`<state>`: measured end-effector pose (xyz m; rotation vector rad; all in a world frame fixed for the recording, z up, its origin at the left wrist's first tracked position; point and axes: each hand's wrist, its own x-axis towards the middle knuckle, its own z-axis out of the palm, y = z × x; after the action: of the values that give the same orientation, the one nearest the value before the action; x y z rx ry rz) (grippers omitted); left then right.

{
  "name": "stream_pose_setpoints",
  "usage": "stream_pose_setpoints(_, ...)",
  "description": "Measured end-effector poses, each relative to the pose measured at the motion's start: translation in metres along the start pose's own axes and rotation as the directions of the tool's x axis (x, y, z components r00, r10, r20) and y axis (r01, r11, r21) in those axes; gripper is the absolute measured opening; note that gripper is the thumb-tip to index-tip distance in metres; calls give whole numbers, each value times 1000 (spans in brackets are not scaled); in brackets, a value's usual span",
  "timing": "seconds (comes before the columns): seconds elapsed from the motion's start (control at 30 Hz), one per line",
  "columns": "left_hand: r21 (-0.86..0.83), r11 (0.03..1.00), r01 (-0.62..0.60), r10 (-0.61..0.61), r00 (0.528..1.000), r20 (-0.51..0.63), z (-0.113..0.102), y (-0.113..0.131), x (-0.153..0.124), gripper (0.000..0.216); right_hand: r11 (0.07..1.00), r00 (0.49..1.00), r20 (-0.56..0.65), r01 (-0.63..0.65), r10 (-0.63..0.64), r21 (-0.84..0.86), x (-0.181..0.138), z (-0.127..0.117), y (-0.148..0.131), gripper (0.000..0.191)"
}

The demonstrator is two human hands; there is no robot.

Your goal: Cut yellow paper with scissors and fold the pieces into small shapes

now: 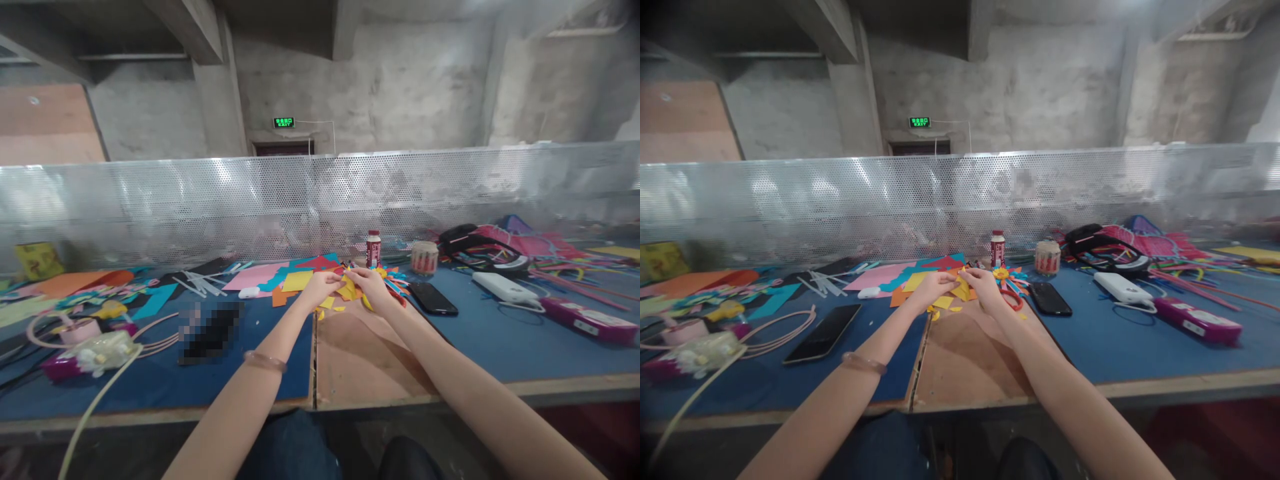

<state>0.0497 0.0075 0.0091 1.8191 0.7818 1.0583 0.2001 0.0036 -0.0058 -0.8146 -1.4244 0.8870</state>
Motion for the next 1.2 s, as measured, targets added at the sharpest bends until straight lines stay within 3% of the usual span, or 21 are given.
stream_pose_setpoints(0.23,-15,1000,23,-23,1000,19,0,0,0,19,994,998,-54,-24,30,106,0,1,0,32)
stream_pose_setpoints(0.73,-61,997,47,-46,999,30,2,-2,1,22,951,994,-44,-86,103,296,2,-1,2,24)
stream_pose_setpoints(1.2,-45,997,57,-56,998,20,2,-3,0,22,942,991,-29,-115,130,316,2,-1,0,28)
